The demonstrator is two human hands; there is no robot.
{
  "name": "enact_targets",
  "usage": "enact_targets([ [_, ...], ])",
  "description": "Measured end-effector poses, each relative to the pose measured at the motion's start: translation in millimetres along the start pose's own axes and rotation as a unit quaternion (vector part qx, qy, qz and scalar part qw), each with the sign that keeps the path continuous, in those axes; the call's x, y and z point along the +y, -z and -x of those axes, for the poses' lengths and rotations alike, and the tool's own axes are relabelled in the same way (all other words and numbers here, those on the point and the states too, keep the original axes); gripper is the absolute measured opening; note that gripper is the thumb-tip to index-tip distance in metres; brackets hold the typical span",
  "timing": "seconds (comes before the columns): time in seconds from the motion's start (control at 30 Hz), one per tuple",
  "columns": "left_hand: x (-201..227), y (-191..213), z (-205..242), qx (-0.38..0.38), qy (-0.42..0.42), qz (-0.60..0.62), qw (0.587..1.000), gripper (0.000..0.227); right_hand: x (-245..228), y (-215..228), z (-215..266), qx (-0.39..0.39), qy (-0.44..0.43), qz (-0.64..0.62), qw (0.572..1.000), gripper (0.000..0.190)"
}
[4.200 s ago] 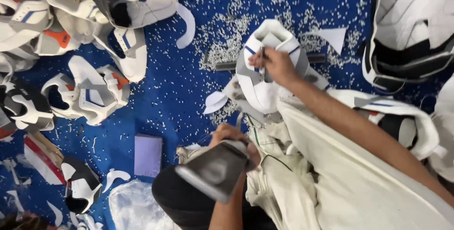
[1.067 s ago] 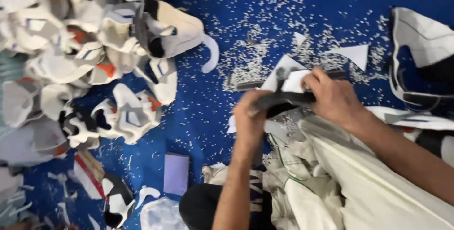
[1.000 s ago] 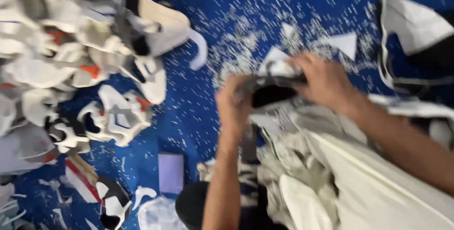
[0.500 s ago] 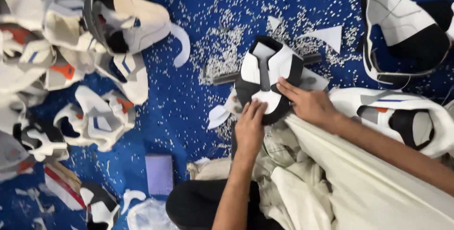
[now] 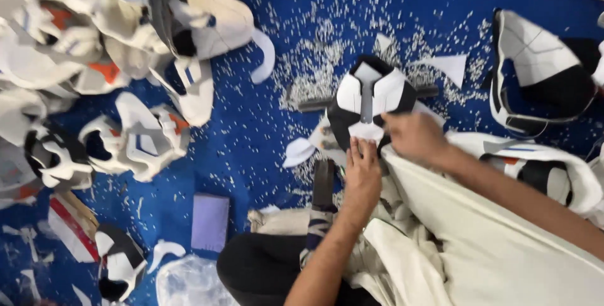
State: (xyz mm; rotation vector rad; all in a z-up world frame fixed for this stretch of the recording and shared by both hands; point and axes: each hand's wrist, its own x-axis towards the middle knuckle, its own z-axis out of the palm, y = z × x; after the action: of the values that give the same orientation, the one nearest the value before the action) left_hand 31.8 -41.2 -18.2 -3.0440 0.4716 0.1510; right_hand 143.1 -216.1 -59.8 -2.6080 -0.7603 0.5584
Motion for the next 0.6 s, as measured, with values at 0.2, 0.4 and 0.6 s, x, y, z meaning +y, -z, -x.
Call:
enact_targets([
  [0.2, -45.6, 46.3, 48.8, -0.040, 0.120, 0.365, 0.922, 0.037, -2.7, 50.2, -38.9, 0.100, -0.168, -0.423, 0.885, 0.013],
  [0.4, -38.3, 59.7, 108.0, -0.205, 0.274, 0.216, 0.914, 0.097, -8.1, 31.4, -52.6, 0.006, -0.035, -0.657, 0.753, 0.004],
  [0.6, -42.3, 21.1, 138.8, -0.180, 0.336, 0.300, 0.874, 0.106, -2.1, 2.0, -58.3, 0.002, 0.013, -0.602, 0.799, 0.007],
])
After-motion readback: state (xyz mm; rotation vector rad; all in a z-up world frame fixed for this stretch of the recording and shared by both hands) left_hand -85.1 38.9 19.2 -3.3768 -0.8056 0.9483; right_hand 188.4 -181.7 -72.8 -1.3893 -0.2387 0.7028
